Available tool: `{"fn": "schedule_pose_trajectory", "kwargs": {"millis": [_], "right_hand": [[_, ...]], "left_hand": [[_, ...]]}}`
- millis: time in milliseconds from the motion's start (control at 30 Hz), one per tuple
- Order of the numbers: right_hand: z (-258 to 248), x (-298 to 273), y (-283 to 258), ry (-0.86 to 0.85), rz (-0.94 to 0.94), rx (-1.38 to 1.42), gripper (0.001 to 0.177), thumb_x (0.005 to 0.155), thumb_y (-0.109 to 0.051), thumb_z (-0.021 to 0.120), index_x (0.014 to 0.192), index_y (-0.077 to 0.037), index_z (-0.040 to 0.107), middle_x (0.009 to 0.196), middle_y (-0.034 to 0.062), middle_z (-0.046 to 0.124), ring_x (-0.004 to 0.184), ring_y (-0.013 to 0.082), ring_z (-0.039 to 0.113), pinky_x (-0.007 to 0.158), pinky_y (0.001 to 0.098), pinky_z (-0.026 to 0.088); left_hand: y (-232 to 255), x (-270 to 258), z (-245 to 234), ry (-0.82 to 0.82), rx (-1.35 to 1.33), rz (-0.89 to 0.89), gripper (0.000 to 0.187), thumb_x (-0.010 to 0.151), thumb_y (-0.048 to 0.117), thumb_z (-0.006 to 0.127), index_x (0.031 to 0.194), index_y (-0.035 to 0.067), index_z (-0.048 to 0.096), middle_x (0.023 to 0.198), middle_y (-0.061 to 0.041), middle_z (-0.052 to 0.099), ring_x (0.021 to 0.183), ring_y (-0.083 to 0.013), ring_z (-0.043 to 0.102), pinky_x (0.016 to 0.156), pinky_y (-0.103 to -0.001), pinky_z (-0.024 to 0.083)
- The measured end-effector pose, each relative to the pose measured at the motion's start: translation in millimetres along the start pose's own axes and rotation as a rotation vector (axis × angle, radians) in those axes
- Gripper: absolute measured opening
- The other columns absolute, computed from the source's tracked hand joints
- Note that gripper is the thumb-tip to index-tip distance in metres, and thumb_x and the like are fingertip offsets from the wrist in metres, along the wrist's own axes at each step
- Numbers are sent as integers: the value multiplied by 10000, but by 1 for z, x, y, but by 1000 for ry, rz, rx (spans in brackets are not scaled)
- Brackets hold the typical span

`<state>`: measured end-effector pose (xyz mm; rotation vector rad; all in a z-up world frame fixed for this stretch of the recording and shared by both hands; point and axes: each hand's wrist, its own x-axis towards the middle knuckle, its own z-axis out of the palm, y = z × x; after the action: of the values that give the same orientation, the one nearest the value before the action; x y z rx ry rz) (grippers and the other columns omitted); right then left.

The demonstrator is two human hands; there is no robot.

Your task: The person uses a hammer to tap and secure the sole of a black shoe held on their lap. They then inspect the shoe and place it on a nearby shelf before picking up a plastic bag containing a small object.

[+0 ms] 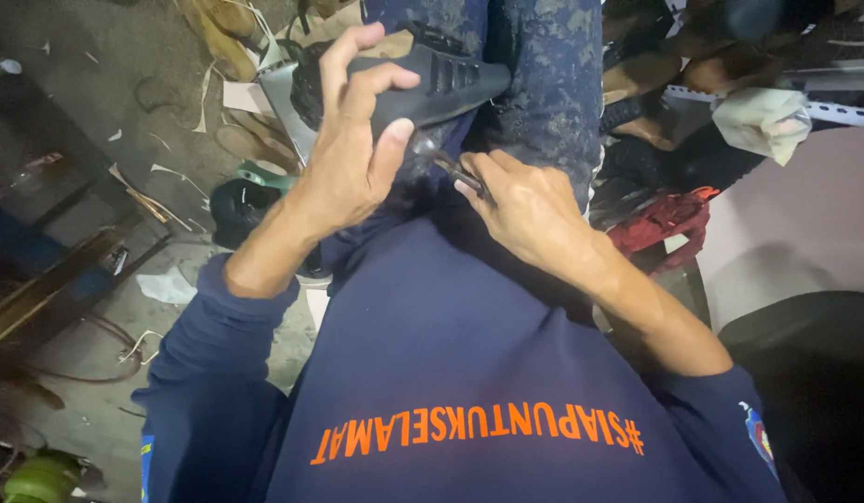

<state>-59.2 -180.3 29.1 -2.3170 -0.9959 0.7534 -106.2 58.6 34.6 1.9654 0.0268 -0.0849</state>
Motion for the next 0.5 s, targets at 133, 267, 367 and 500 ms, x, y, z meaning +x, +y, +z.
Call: {"fn": "schedule_pose_trajectory", "kwargs": {"millis": [133,267,367,500], "right_hand": [[-16,5,0,-150,33,39,240,1068,-264,566,1191,-58,582,957,135,674,771,443,647,605,550,487],[-40,15,-13,-397,268,266,226,1081,-286,478,1120,-78,556,961,147,712,863,450,643,744,496,459],[-46,18,-12,-412,182,267,335,1067,-299,479,1278,-60,581,1071,175,737,958,471,660,785,516,480],[-58,27,-7,-455,189,269,376,1059,-339,482,1301,-69,583,1056,186,740,940,458,667,803,497,467]], "left_hand": [[-16,0,-1,24,81,127,339,1145,296,397,1358,32,408,1521,-226,230,1511,-409,260,1298,-623,282],[-11,2,-3,34,66,113,274,1127,215,403,1343,48,388,1521,-227,233,1504,-403,277,1292,-629,290],[-7,3,-4,36,68,116,301,1140,256,380,1346,37,396,1510,-231,244,1489,-388,294,1296,-610,285],[-9,3,-4,28,77,133,333,1148,310,359,1347,44,388,1501,-232,239,1477,-383,295,1286,-620,295]]}}
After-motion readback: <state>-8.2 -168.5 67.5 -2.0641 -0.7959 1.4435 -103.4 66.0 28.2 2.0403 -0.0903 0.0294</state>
